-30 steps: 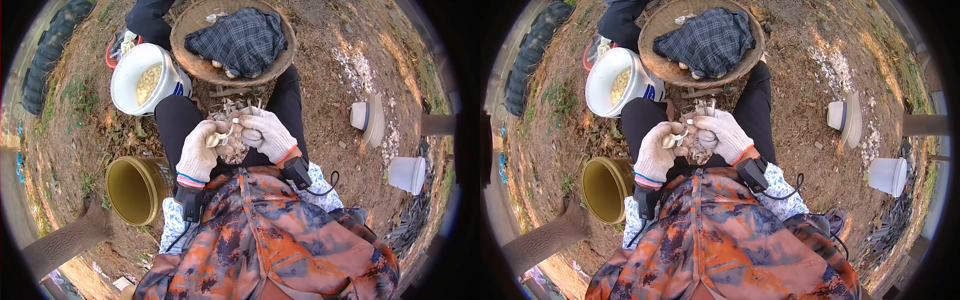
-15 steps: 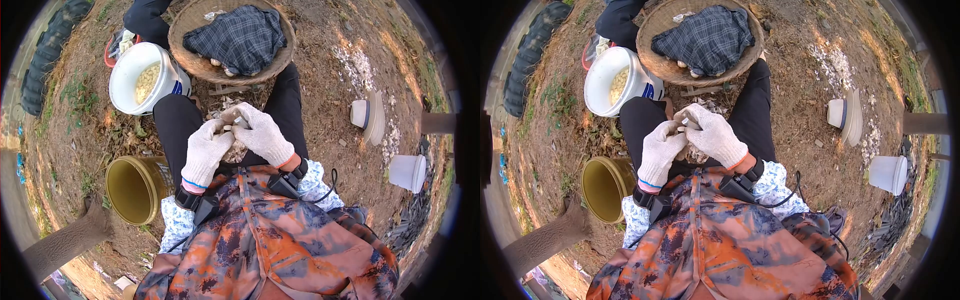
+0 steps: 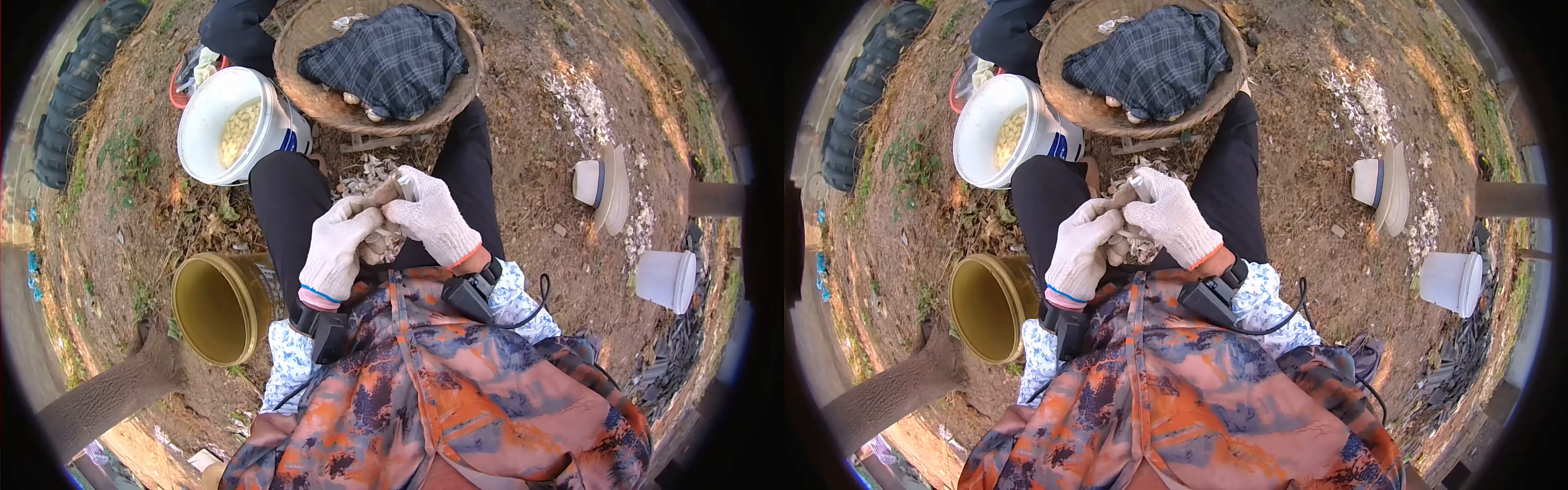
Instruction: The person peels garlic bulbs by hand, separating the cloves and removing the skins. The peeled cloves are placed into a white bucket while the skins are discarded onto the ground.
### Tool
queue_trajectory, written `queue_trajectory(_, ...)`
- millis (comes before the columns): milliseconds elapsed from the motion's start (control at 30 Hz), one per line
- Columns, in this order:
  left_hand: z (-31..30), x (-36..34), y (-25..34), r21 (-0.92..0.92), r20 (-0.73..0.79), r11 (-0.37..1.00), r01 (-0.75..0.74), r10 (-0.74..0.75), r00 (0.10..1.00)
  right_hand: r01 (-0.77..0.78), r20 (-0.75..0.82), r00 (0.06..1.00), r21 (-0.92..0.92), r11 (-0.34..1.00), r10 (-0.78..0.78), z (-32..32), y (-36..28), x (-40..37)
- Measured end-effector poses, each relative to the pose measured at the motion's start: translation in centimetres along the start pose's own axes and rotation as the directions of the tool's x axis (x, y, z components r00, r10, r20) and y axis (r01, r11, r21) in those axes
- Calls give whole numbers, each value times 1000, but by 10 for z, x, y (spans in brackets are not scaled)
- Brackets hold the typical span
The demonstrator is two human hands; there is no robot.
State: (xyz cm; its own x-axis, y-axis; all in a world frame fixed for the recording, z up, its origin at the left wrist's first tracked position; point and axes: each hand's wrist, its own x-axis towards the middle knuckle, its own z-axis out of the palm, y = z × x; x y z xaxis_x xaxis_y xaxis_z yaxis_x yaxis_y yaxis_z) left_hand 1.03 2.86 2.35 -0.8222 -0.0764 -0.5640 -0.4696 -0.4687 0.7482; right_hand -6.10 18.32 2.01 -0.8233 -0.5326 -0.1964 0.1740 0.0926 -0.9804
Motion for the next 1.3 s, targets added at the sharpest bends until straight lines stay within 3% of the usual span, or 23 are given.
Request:
queue_trajectory(67,-5,-2,1,-91,-22,996,5,-7,1000,-179,22,983,256,950,180,-2,7,1)
queue_trajectory(100,-9,-3,2,-180,-38,984,6,-13,999,-182,27,983,257,949,182,-2,8,1)
queue_trajectory(167,-16,-1,-1,-170,-31,985,-9,4,1000,-163,-66,979,300,940,191,-4,10,1)
queue_trajectory(200,-18,0,-1,-185,-64,983,-9,-3,998,-56,-90,994,-11,998,55,-5,16,7)
queue_trajectory(233,-18,0,-1,-200,-96,980,-7,-12,995,-57,-87,995,-10,998,56,-4,20,6)
queue_trajectory(267,-17,0,-2,-180,-117,984,-15,-6,993,132,-72,985,-244,961,-154,-2,23,3)
queue_trajectory(300,-11,-1,1,-179,-118,984,-14,-8,993,306,-10,937,-458,835,-349,1,18,0)
queue_trajectory(367,3,-5,9,-108,-211,994,14,-37,977,341,132,940,-412,845,-315,9,4,-5)
queue_trajectory(400,5,-6,12,3,-185,998,70,-68,980,385,164,922,-472,794,-350,14,10,-3)
queue_trajectory(467,3,-7,11,13,-175,995,96,-92,980,470,198,879,-514,718,-433,18,19,0)
queue_trajectory(567,1,-5,4,23,-172,995,101,-95,980,390,222,919,-639,663,-327,21,10,-4)
queue_trajectory(633,0,-2,-2,-92,-104,988,124,-134,986,380,236,924,-659,649,-301,19,6,-4)
queue_trajectory(700,1,-4,-3,-47,-96,989,142,-146,985,369,247,929,-680,634,-275,17,9,-4)
queue_trajectory(767,-1,-4,-3,-4,-88,988,152,-152,985,389,163,917,-574,720,-365,16,21,0)
queue_trajectory(833,-7,-1,-3,-85,24,987,138,-136,990,401,153,912,-515,757,-380,9,28,4)
queue_trajectory(867,-4,1,-6,-214,10,965,152,-153,988,224,56,975,-254,941,-217,6,31,4)
queue_trajectory(900,-3,4,-7,-215,10,965,150,-152,988,23,15,1000,44,999,-24,5,30,4)
queue_trajectory(933,-2,7,-9,-255,8,958,130,-132,991,-42,12,999,124,991,41,6,24,1)
queue_trajectory(1067,-8,8,-10,-318,61,942,106,-91,994,-107,67,992,-17,994,108,1,25,3)
queue_trajectory(1133,-7,8,-7,-268,-2,960,87,-90,996,219,133,975,-425,878,-179,1,27,2)
queue_trajectory(1167,-6,8,-6,-216,-67,974,70,-86,994,220,137,974,-424,879,-178,3,30,4)
queue_trajectory(1233,-5,8,-5,-151,-103,987,49,-65,993,564,147,788,-561,606,-598,8,36,8)
queue_trajectory(1300,-1,8,-3,-83,-134,996,28,-39,990,513,118,827,-561,650,-550,7,35,6)
